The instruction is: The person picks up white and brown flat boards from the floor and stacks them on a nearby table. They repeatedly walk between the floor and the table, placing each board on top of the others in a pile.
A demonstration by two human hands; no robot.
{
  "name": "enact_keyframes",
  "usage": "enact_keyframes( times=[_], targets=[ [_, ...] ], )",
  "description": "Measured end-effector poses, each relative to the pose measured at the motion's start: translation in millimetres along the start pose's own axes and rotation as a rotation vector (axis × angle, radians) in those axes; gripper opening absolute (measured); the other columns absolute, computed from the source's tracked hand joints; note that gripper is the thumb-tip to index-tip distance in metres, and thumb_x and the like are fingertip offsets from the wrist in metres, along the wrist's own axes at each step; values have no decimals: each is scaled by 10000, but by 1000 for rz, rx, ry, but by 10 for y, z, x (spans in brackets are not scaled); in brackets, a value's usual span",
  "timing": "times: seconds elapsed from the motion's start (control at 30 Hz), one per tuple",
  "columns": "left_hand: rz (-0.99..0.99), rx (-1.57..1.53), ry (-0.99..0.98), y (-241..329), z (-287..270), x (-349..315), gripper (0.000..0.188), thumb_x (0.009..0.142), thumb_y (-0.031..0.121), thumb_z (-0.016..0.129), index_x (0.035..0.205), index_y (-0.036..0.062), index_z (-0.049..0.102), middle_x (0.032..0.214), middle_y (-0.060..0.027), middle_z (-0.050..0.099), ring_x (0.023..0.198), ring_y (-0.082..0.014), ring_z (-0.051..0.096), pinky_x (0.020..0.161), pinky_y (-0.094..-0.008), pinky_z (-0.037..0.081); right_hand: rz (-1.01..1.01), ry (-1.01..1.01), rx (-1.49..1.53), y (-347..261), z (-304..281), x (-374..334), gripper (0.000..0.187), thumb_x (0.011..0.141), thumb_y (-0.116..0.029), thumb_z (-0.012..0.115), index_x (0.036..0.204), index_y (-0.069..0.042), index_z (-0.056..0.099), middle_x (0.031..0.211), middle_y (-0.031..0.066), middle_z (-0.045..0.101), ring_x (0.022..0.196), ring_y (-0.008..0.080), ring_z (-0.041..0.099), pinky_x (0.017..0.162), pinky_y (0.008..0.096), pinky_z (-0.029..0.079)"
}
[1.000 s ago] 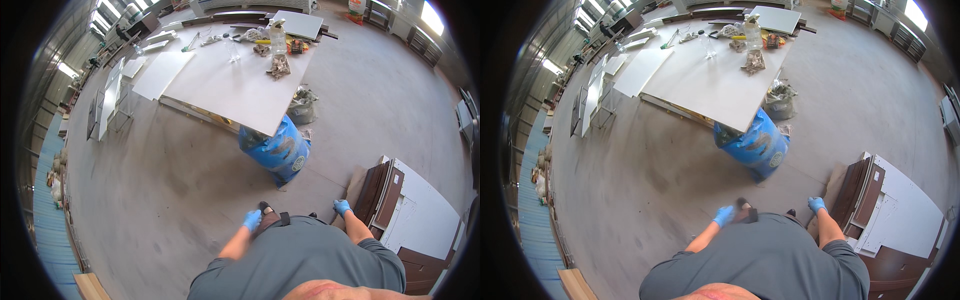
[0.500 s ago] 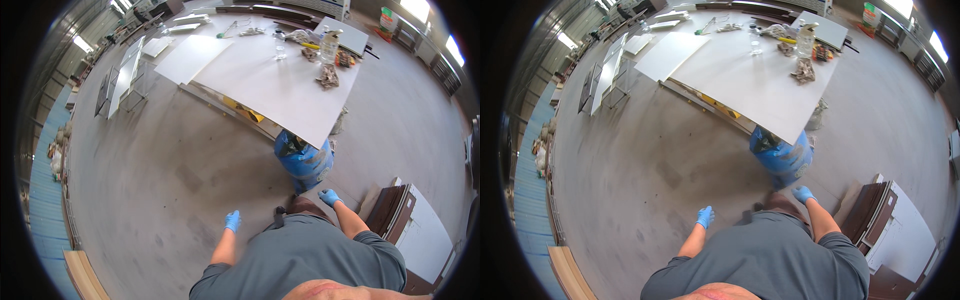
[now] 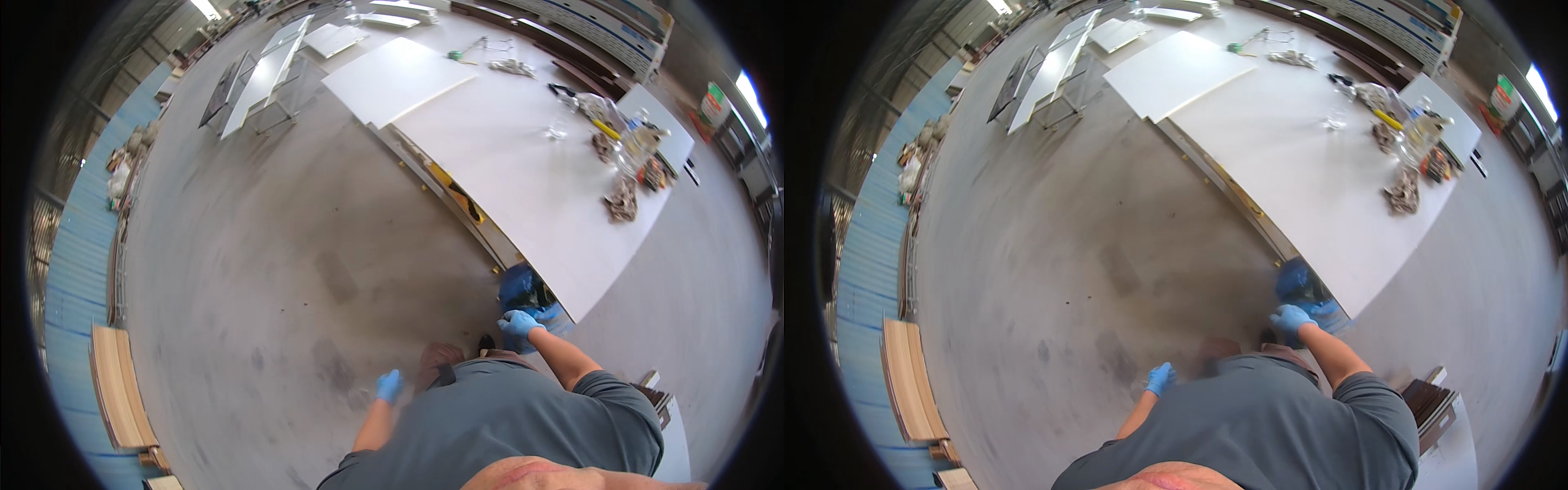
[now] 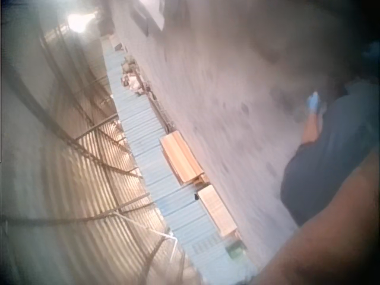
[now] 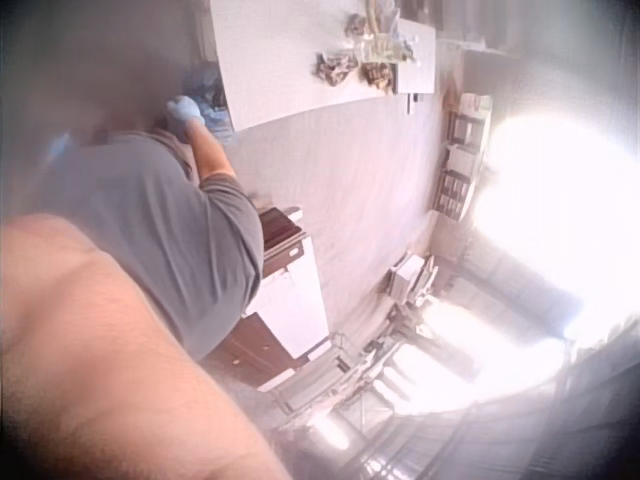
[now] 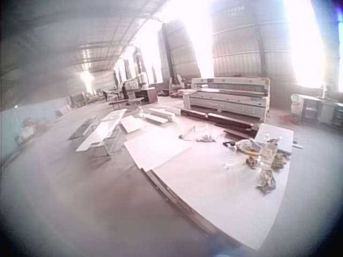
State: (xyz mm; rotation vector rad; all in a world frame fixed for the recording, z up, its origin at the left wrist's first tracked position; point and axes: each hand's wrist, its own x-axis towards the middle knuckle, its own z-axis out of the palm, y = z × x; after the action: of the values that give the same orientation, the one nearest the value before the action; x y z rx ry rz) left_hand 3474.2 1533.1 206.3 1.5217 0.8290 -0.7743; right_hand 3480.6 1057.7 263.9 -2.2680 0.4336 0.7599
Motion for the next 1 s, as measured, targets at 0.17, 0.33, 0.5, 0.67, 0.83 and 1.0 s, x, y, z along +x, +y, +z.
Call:
enact_keyframes(
  times=[0.17,0.33,0.5,0.67,0.83,1.0],
  targets=[
    [205,449,117,113,-358,462,257,901,230,576,738,37,624,695,-105,652,651,-282,655,584,-462,499,-80,-52,-73,-866,-263,853,420,921,-408,633,1112,-48,736,1108,194,739,1065,384,689,931,458,525],
    [471,1122,36,609,-983,1174,214,899,257,603,888,68,703,867,-248,716,760,-458,675,659,-545,517,-55,-87,-199,-1724,-361,1652,439,932,-420,605,1156,-64,731,1146,184,735,1109,369,680,972,457,517],
    [188,526,51,1869,-1693,1781,202,931,245,572,787,107,603,767,-138,620,668,-318,602,604,-455,485,-44,-109,-214,-2664,-415,2414,444,926,-422,585,1157,-72,732,1201,208,706,1139,388,658,989,473,506],
    [-86,-134,129,3327,-2078,2568,265,952,252,563,714,154,501,658,-29,516,547,-179,504,507,-362,408,-104,-64,-101,-3545,-590,3078,412,934,-387,602,1174,-79,735,1167,177,733,1128,364,671,988,444,503],
    [-16,-170,16,4664,-2062,3381,256,946,267,586,737,180,464,601,27,467,463,-133,435,411,-328,320,-212,39,48,-4351,-1082,3812,377,940,-357,577,1115,-67,743,1161,220,709,1124,411,648,983,487,491],
    [14,-65,-2,5803,-1702,3724,271,950,265,583,721,192,459,609,44,466,475,-108,426,428,-307,326,-408,291,124,-5316,-1812,4749,306,946,-302,615,1021,-39,752,1005,219,727,966,418,682,864,460,543]
  ],
)
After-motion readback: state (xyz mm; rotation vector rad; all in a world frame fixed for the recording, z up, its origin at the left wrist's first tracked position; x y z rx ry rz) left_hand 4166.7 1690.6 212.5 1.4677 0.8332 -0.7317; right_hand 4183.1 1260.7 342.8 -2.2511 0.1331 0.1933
